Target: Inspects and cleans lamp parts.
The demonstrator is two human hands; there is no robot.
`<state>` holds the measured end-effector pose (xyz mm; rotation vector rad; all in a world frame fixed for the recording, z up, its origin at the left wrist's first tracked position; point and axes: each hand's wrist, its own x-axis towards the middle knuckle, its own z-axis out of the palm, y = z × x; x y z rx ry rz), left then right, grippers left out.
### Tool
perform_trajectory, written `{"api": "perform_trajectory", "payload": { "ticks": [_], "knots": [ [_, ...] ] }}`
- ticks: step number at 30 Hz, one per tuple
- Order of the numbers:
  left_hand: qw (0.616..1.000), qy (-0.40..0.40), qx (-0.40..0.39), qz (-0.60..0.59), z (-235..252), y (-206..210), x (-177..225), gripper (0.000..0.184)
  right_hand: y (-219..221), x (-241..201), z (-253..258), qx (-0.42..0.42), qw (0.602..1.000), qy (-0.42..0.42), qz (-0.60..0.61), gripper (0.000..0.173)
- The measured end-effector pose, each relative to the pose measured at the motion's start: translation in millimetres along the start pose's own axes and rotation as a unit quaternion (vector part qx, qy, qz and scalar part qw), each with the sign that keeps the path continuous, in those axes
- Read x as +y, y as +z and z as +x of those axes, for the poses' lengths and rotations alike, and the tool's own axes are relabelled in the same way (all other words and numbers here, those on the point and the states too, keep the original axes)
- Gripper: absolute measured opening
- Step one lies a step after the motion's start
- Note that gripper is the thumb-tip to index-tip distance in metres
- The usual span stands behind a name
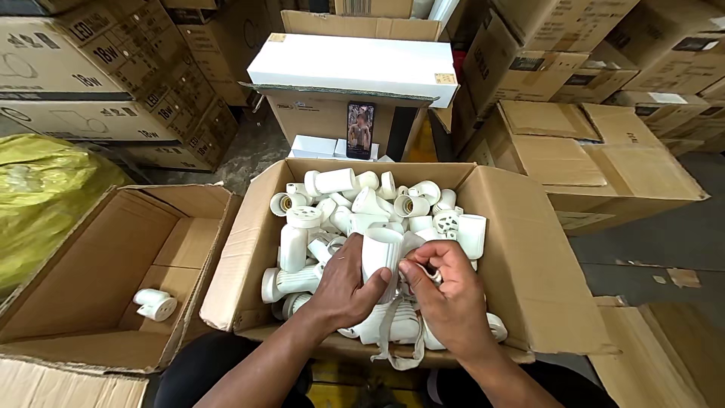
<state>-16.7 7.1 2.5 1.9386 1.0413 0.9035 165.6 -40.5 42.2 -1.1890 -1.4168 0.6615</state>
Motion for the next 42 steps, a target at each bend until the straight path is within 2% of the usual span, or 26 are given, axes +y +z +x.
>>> {"api": "perform_trajectory", "payload": {
  "ticks": [3, 8, 12, 16, 20, 24, 26, 28, 30, 33, 35, 36, 39, 42],
  "knots": [
    [0.999, 0.014, -0.027, 0.026, -3, 2, 4, 0.084, -7, -2, 9, 0.037, 0.999, 0.014, 0.034, 0.018],
    [0.999, -0.015, -0.042, 0.022, 4, -8, 1, 0.081, -2, 1, 4, 0.003, 0.997, 0.049, 0.057, 0.015],
    [0.998, -0.001, -0.067, 0.019, 2, -6, 5, 0.081, -7, -3, 10, 0.036, 0.997, 0.041, 0.06, 0.016],
    [0.997, -0.03, -0.064, 0.009, 7, -12, 1, 0.08, 2, 0, 1, 0.016, 0.997, 0.05, 0.057, 0.013],
    [0.995, -0.029, -0.091, 0.029, 4, -10, 7, 0.081, -6, -3, 10, 0.046, 0.996, 0.057, 0.057, 0.016],
    [0.995, -0.037, -0.087, 0.027, 8, -15, 2, 0.077, 1, -1, 4, 0.031, 0.995, 0.069, 0.062, 0.015],
    [0.992, -0.024, -0.105, 0.068, 6, -16, 6, 0.078, -2, -2, 10, 0.046, 0.993, 0.082, 0.064, 0.016],
    [0.987, 0.027, -0.109, 0.116, 3, -8, 13, 0.077, -5, 1, 15, 0.061, 0.993, 0.085, 0.054, 0.018],
    [0.984, 0.052, -0.114, 0.125, 2, -3, 13, 0.075, 1, 3, 11, 0.066, 0.994, 0.066, 0.051, 0.017],
    [0.993, -0.016, -0.118, 0.011, 6, -9, 7, 0.078, 4, 3, 13, 0.105, 0.99, 0.004, 0.092, 0.015],
    [0.977, -0.065, -0.095, -0.177, 12, -14, 4, 0.069, -1, 2, 22, 0.148, 0.982, 0.002, 0.118, 0.016],
    [0.955, -0.081, -0.078, -0.274, 14, -15, 3, 0.063, -6, 0, 26, 0.158, 0.979, 0.022, 0.129, 0.016],
    [0.886, -0.146, -0.01, -0.44, 15, -19, 5, 0.04, -13, 2, 28, 0.098, 0.979, 0.091, 0.155, 0.016],
    [0.859, -0.144, 0.018, -0.491, 15, -18, 1, 0.041, -9, 2, 19, 0.014, 0.983, 0.097, 0.155, 0.019]
  ]
}}
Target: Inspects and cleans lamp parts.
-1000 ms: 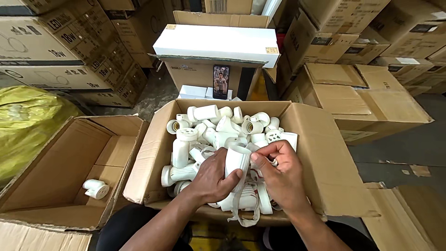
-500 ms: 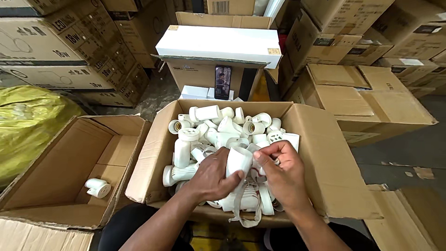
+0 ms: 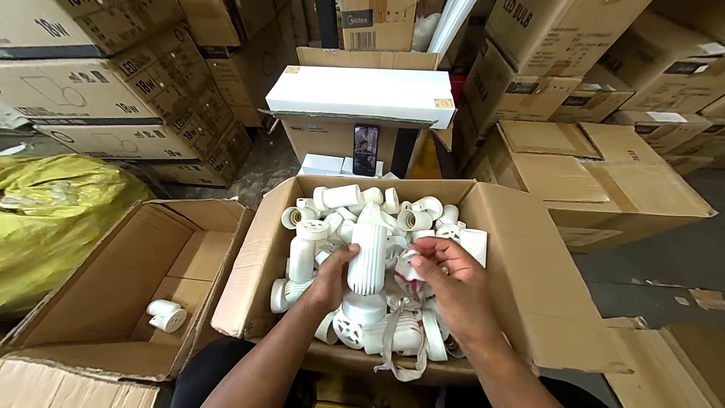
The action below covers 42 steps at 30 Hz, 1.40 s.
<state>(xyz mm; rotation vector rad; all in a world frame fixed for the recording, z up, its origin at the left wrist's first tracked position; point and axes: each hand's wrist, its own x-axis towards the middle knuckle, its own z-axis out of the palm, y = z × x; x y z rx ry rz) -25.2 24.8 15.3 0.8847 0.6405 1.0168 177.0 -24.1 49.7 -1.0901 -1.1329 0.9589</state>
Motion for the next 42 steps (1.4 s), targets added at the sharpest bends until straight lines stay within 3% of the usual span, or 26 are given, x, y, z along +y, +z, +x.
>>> {"api": "perform_trajectory", "payload": {
  "ticks": [7, 11, 20, 42],
  "knots": [
    [0.994, 0.027, -0.075, 0.068, 1, 1, -10, 0.047, 1, 0, -12, -0.066, 0.994, -0.07, -0.055, 0.012],
    [0.987, 0.057, -0.114, 0.097, 4, 3, -13, 0.05, 4, -1, -15, -0.067, 0.995, -0.051, -0.058, 0.011],
    [0.987, 0.04, -0.05, 0.147, 4, 8, -12, 0.059, 2, 8, -12, -0.047, 0.993, -0.045, -0.103, 0.015],
    [0.98, 0.053, -0.057, 0.186, 2, 8, -13, 0.049, 3, 11, -12, -0.05, 0.991, -0.049, -0.11, 0.015]
  ]
}}
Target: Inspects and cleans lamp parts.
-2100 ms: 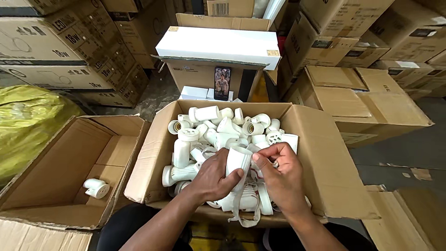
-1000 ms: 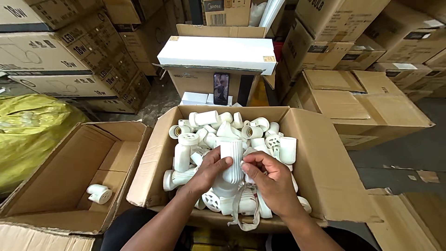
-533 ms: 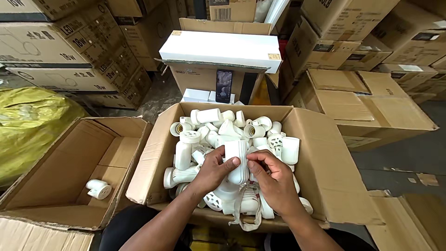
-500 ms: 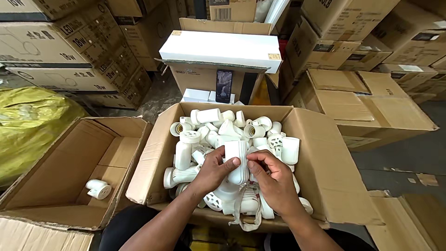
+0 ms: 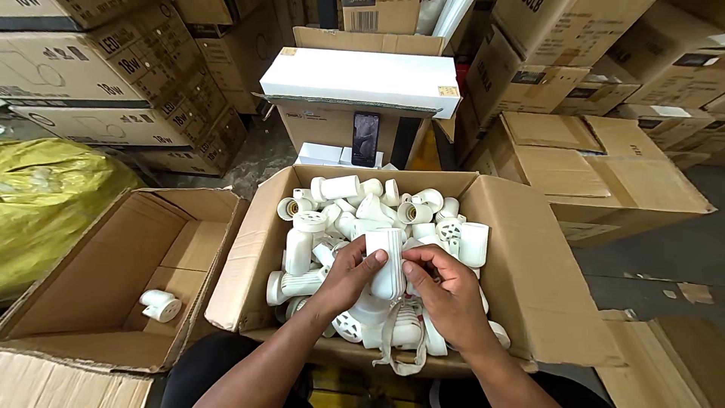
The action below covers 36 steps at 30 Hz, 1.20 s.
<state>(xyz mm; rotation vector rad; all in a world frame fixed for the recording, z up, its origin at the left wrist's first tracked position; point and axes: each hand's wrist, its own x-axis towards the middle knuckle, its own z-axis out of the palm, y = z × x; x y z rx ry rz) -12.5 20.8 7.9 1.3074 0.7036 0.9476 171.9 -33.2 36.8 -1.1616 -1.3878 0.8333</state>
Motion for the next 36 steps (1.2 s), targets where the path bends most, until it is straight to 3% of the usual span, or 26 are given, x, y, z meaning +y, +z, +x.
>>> {"api": "perform_trajectory", "payload": {
  "ticks": [5, 11, 17, 36],
  "knots": [
    [0.999, -0.006, -0.001, -0.044, 0, 0, 1, 0.04, 2, 1, 0, -0.001, 0.999, -0.03, 0.011, 0.014],
    [0.997, 0.0, 0.008, -0.073, -1, 2, -2, 0.045, 4, -3, 1, 0.019, 0.999, -0.015, 0.042, 0.014],
    [0.996, 0.005, 0.013, -0.083, -1, 3, -3, 0.045, 4, -11, 2, 0.025, 0.996, 0.021, 0.08, 0.028],
    [0.997, 0.043, 0.012, 0.064, -1, 0, -5, 0.05, 6, -11, -2, 0.023, 0.999, 0.029, -0.022, 0.023]
  ]
}}
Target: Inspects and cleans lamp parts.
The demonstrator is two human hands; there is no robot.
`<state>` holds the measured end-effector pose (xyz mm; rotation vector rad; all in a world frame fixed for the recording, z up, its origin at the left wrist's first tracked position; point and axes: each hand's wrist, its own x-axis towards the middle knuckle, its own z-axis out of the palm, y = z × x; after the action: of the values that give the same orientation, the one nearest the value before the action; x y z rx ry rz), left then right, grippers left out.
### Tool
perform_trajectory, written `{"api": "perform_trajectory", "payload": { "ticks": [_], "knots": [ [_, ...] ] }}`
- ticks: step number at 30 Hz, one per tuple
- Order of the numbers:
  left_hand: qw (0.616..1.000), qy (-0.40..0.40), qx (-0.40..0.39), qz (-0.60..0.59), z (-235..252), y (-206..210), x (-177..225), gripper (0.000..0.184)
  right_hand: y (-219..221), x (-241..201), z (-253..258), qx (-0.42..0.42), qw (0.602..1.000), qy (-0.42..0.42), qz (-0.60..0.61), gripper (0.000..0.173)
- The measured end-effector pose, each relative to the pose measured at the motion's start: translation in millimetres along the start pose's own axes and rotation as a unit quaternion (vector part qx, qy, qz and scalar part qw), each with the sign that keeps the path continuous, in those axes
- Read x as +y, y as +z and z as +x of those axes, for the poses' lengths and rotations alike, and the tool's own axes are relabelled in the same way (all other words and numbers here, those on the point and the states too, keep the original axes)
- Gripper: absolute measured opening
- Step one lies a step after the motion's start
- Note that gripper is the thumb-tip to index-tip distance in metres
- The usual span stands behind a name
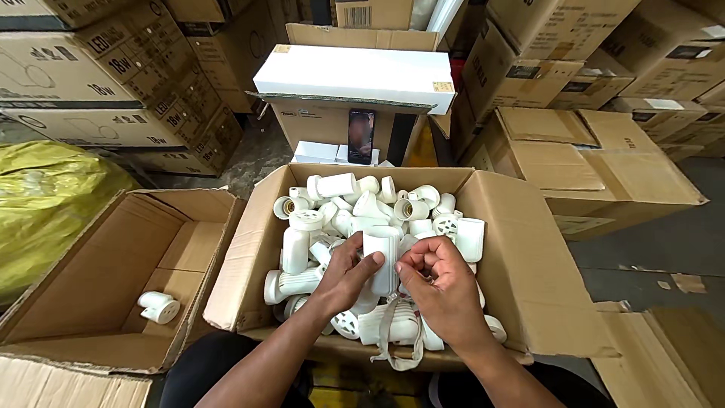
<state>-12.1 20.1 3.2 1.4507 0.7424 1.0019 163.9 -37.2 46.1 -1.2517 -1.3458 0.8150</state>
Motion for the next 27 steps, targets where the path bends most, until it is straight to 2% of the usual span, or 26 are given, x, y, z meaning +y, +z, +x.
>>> {"api": "perform_trajectory", "payload": {
  "ticks": [3, 6, 9, 12, 17, 21, 25, 27],
  "knots": [
    [0.998, -0.01, 0.0, 0.069, -1, -1, -1, 0.05, -1, 2, -1, -0.003, 1.0, -0.013, -0.018, 0.02],
    [0.985, -0.029, -0.011, 0.172, -5, 1, 1, 0.056, -2, 3, 2, 0.028, 0.999, -0.046, -0.007, 0.019],
    [0.974, -0.033, -0.02, 0.223, -7, 3, 4, 0.061, -2, 5, 2, 0.053, 0.996, -0.069, -0.007, 0.015],
    [0.968, -0.045, -0.024, 0.247, -2, -7, 11, 0.059, 4, 9, -1, 0.045, 0.997, -0.064, -0.019, 0.014],
    [0.97, -0.044, -0.039, 0.235, -5, -3, 10, 0.058, 5, 9, 4, 0.086, 0.99, -0.109, -0.019, 0.016],
    [0.968, -0.058, -0.037, 0.24, -1, -9, 13, 0.055, 9, 12, -1, 0.07, 0.993, -0.089, -0.026, 0.015],
    [0.952, -0.033, -0.078, 0.295, -9, 2, 13, 0.061, 1, 10, 8, 0.103, 0.99, -0.087, -0.028, 0.018],
    [0.954, -0.048, -0.07, 0.286, -6, 1, 13, 0.061, 1, 11, 9, 0.114, 0.988, -0.101, -0.02, 0.018]
  ]
}}
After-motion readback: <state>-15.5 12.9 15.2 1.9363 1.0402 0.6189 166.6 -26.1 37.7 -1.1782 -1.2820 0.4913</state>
